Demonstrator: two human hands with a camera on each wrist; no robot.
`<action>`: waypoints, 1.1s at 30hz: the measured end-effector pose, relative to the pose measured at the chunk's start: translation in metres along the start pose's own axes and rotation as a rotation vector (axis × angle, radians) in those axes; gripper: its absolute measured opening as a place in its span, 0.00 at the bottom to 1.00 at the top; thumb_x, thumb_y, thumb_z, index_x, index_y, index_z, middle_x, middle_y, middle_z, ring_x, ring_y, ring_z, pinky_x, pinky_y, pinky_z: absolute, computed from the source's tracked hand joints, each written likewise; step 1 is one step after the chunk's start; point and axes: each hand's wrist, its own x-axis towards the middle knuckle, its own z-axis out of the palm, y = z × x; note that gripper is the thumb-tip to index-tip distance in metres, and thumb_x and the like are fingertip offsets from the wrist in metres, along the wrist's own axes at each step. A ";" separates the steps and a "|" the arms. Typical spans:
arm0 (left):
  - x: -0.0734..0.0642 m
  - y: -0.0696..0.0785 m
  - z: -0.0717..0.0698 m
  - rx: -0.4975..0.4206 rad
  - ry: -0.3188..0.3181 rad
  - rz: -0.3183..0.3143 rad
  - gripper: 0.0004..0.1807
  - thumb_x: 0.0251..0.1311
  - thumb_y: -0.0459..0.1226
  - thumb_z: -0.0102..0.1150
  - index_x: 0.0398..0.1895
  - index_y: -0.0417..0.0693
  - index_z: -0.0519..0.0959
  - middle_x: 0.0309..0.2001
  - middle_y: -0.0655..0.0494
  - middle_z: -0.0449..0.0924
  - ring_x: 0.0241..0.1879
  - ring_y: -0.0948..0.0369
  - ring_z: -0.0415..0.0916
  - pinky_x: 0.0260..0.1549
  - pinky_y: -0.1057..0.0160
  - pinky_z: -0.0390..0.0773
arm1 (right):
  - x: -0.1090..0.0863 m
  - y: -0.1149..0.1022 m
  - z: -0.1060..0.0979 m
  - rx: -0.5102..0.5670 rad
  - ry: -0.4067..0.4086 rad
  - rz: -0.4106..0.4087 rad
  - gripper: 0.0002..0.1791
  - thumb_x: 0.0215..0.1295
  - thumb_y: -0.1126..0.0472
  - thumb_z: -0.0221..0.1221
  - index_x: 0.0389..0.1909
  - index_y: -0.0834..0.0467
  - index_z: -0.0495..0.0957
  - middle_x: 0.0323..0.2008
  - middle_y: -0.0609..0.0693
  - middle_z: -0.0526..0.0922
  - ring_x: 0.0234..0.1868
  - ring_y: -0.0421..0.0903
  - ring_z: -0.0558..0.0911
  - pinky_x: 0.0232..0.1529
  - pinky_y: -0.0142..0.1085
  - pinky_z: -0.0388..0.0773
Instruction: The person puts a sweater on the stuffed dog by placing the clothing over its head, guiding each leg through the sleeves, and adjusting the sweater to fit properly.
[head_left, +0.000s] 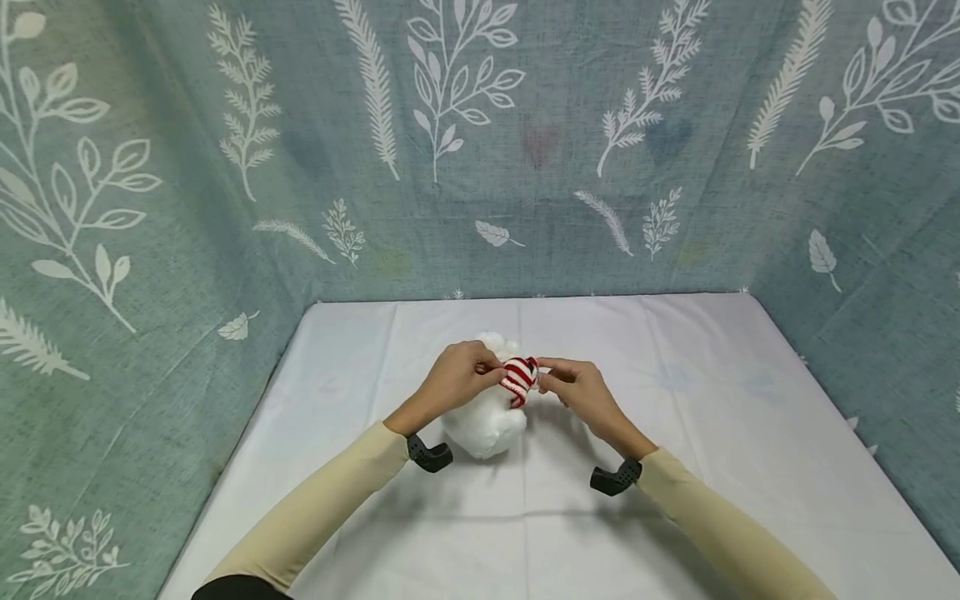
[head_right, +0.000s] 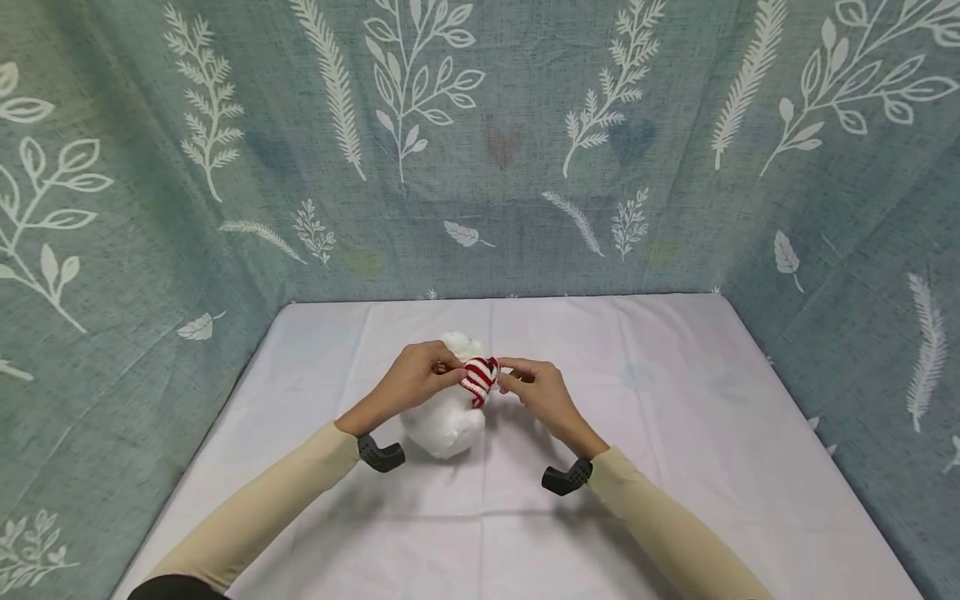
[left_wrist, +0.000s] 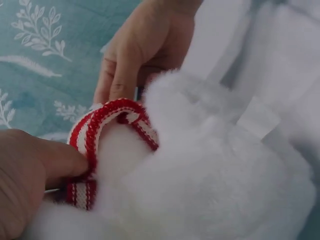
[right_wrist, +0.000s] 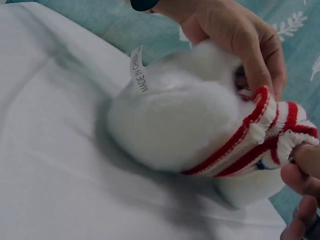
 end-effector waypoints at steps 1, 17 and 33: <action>0.000 0.000 0.000 0.013 -0.003 0.007 0.05 0.64 0.39 0.67 0.32 0.51 0.89 0.29 0.63 0.80 0.30 0.65 0.75 0.34 0.62 0.76 | 0.001 0.000 0.000 -0.004 0.019 -0.003 0.13 0.73 0.56 0.63 0.55 0.53 0.86 0.33 0.55 0.87 0.25 0.50 0.73 0.24 0.32 0.68; -0.003 0.001 0.009 0.094 -0.003 0.020 0.08 0.51 0.35 0.64 0.19 0.53 0.75 0.22 0.62 0.72 0.23 0.64 0.66 0.24 0.64 0.66 | 0.003 0.001 0.008 0.059 -0.026 -0.028 0.16 0.73 0.53 0.64 0.56 0.54 0.86 0.30 0.55 0.86 0.22 0.41 0.69 0.25 0.31 0.66; -0.003 0.005 0.005 0.118 -0.074 0.146 0.10 0.65 0.40 0.66 0.25 0.53 0.81 0.25 0.63 0.73 0.27 0.63 0.67 0.28 0.63 0.68 | 0.003 -0.010 0.004 -0.034 -0.116 0.000 0.21 0.73 0.55 0.63 0.64 0.56 0.81 0.29 0.56 0.82 0.32 0.62 0.74 0.26 0.32 0.68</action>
